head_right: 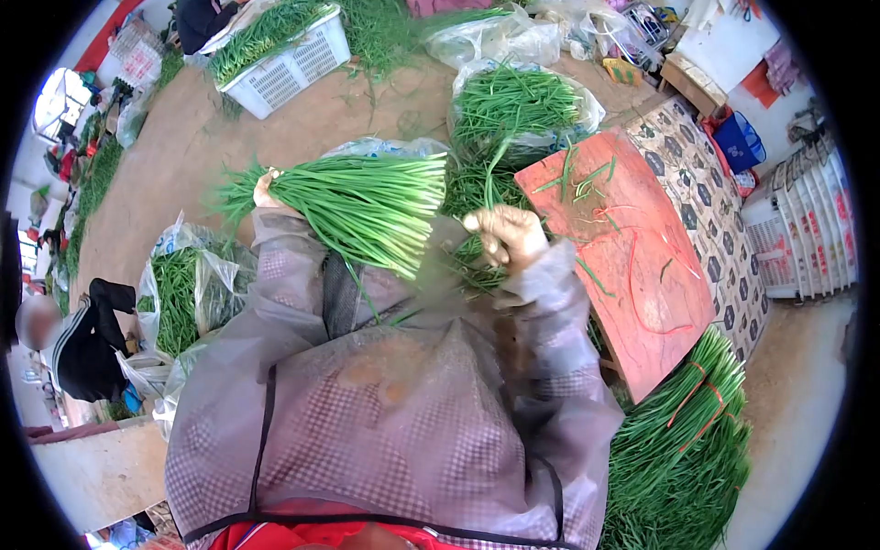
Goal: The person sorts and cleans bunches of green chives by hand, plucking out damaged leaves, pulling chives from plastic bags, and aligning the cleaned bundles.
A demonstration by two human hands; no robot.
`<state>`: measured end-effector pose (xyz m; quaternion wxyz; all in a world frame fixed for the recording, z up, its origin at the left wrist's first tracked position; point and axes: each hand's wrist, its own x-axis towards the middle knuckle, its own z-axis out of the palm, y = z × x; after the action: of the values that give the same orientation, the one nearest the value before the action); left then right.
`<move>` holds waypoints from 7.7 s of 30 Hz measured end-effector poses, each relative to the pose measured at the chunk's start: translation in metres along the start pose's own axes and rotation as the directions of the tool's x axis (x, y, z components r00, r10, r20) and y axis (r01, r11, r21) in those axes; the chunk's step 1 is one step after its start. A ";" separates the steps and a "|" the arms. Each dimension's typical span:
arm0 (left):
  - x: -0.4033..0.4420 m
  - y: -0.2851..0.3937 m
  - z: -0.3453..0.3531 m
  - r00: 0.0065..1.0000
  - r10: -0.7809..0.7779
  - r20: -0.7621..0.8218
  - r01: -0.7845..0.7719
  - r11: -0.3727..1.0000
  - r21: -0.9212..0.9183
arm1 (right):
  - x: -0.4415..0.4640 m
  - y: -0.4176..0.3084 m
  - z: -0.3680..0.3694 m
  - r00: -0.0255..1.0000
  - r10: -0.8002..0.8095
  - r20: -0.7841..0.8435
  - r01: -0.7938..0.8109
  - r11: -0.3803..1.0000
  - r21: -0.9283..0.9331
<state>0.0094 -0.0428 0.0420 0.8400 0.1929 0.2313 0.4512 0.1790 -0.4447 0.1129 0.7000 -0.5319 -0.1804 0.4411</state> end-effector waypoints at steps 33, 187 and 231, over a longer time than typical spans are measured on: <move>-0.030 -0.011 -0.027 0.971 -0.208 -0.115 0.212 0.977 0.027 | 0.007 0.045 -0.035 0.961 -0.093 -0.259 -0.081 0.803 -0.590; -0.033 0.026 0.114 0.505 -0.010 0.863 0.344 0.919 -0.191 | -0.008 -0.042 0.011 0.842 -0.526 -0.121 0.421 0.781 -0.461; 0.011 0.060 0.216 0.951 0.011 0.309 -0.010 1.000 -0.005 | 0.012 0.008 0.011 0.916 -0.021 0.401 0.311 0.667 -0.677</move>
<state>0.0960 -0.0278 0.2485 0.8637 0.2610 0.0955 0.4205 0.1739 -0.4284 0.1073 0.4226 -0.6566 -0.5140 0.3551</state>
